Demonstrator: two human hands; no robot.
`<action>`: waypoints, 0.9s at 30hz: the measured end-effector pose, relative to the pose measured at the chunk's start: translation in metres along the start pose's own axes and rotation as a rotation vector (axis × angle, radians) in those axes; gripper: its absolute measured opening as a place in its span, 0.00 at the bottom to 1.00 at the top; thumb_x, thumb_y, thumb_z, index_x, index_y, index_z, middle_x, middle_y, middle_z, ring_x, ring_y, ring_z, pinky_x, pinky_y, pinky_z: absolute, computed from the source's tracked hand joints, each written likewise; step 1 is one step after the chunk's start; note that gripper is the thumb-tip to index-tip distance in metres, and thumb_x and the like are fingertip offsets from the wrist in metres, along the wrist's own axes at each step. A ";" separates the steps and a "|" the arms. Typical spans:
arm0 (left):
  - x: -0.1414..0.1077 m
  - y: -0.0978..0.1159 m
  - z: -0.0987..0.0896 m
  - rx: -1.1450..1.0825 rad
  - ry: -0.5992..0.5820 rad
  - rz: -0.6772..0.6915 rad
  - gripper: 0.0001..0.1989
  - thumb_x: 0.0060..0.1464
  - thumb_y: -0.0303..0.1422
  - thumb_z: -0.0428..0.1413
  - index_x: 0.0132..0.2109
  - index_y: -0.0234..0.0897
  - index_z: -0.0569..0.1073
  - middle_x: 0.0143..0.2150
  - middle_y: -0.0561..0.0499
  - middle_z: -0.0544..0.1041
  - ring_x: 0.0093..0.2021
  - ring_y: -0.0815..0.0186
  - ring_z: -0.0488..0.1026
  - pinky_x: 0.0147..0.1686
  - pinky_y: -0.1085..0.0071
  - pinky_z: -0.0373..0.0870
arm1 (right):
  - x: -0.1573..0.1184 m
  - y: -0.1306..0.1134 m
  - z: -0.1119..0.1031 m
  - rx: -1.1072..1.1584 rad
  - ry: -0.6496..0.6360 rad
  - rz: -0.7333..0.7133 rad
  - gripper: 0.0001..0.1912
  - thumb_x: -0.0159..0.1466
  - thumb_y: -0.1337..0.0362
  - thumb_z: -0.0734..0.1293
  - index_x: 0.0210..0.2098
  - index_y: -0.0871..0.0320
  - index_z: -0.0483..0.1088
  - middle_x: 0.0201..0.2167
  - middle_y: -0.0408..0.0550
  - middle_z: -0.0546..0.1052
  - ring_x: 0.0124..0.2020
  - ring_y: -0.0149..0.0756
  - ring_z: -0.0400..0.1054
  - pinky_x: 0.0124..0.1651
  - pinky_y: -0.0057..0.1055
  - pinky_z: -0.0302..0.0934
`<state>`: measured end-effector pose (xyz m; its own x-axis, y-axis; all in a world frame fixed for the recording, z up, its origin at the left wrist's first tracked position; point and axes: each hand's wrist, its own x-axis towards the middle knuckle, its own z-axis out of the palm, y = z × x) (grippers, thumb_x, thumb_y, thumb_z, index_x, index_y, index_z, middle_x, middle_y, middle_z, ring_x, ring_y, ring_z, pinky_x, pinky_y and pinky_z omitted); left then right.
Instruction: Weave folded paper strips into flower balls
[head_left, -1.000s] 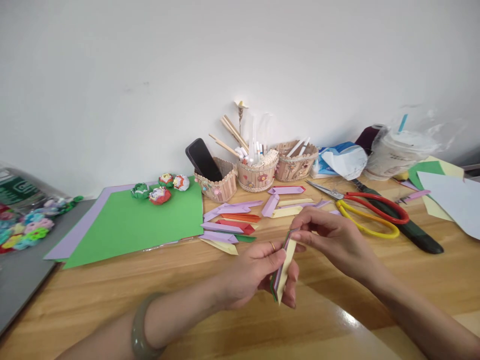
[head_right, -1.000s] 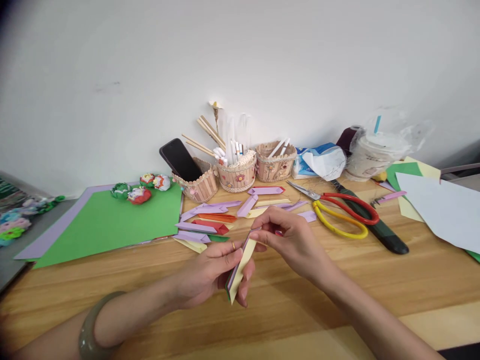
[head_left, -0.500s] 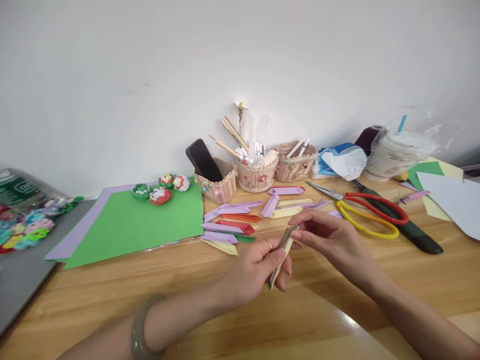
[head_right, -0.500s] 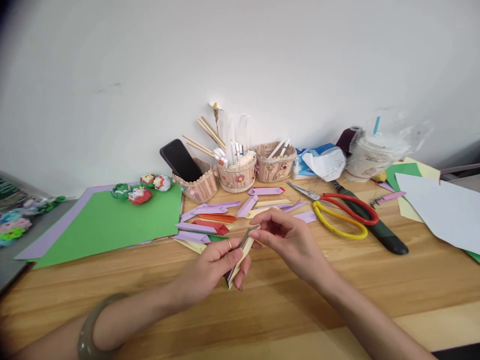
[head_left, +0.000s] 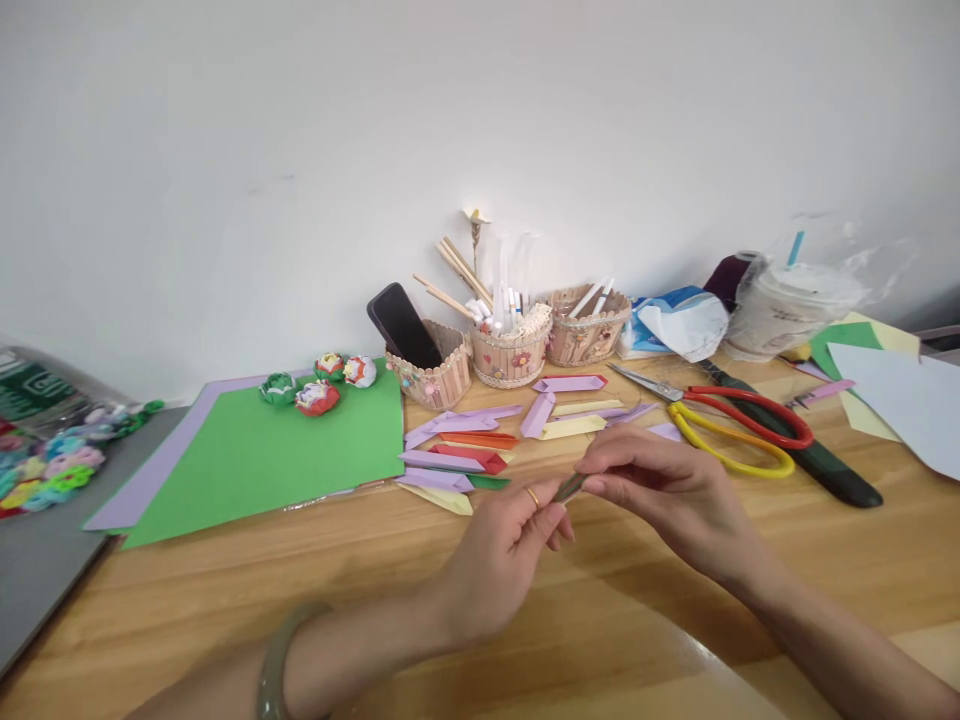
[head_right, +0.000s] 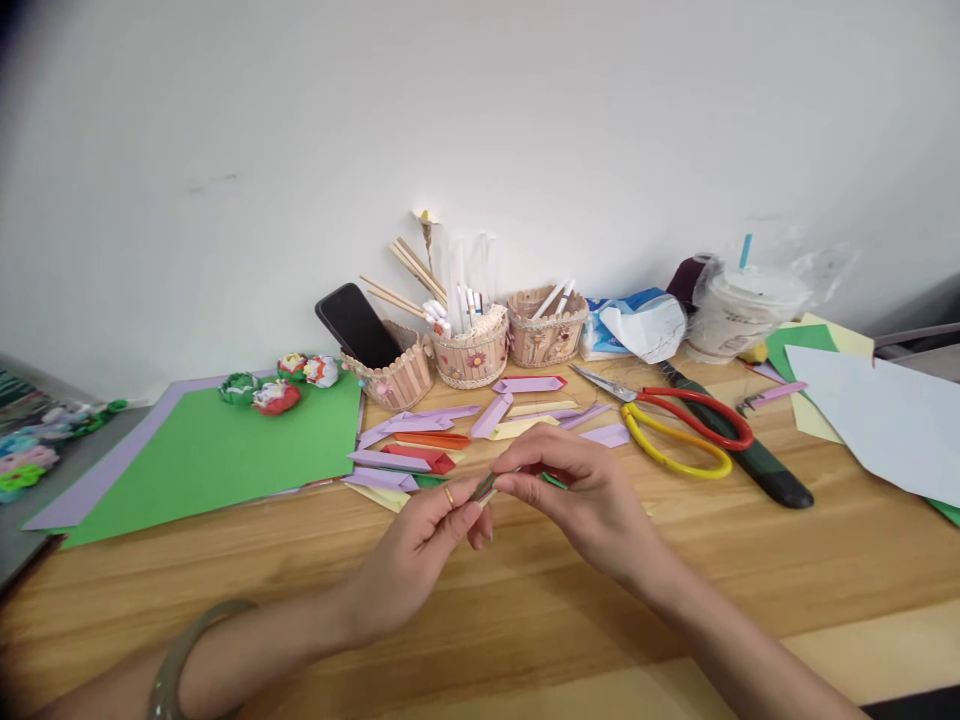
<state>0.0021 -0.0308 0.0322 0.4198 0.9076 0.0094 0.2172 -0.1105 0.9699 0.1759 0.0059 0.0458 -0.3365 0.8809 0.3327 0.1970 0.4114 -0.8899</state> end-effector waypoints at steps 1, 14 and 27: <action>-0.001 0.001 0.000 0.018 0.003 -0.004 0.14 0.60 0.35 0.41 0.31 0.36 0.67 0.29 0.52 0.66 0.33 0.67 0.63 0.38 0.71 0.58 | 0.000 -0.001 0.000 -0.024 -0.004 -0.015 0.06 0.55 0.61 0.69 0.25 0.56 0.74 0.23 0.45 0.74 0.28 0.34 0.67 0.32 0.30 0.63; 0.003 0.000 -0.002 -0.096 -0.042 -0.170 0.16 0.57 0.36 0.46 0.26 0.34 0.69 0.25 0.51 0.70 0.30 0.67 0.67 0.35 0.71 0.60 | -0.001 -0.005 0.001 -0.143 -0.134 0.071 0.11 0.59 0.57 0.65 0.27 0.57 0.73 0.24 0.45 0.73 0.26 0.32 0.66 0.29 0.29 0.60; 0.008 -0.011 0.000 -0.636 0.072 -0.413 0.14 0.49 0.37 0.56 0.38 0.30 0.73 0.33 0.46 0.77 0.26 0.70 0.71 0.29 0.73 0.61 | -0.040 0.044 -0.073 -0.956 0.012 0.171 0.23 0.54 0.46 0.65 0.42 0.55 0.72 0.43 0.55 0.76 0.40 0.52 0.70 0.32 0.41 0.65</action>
<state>0.0035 -0.0223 0.0218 0.3511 0.8514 -0.3897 -0.2152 0.4784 0.8513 0.2652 0.0055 0.0162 -0.2253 0.9466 0.2304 0.9091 0.2893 -0.2996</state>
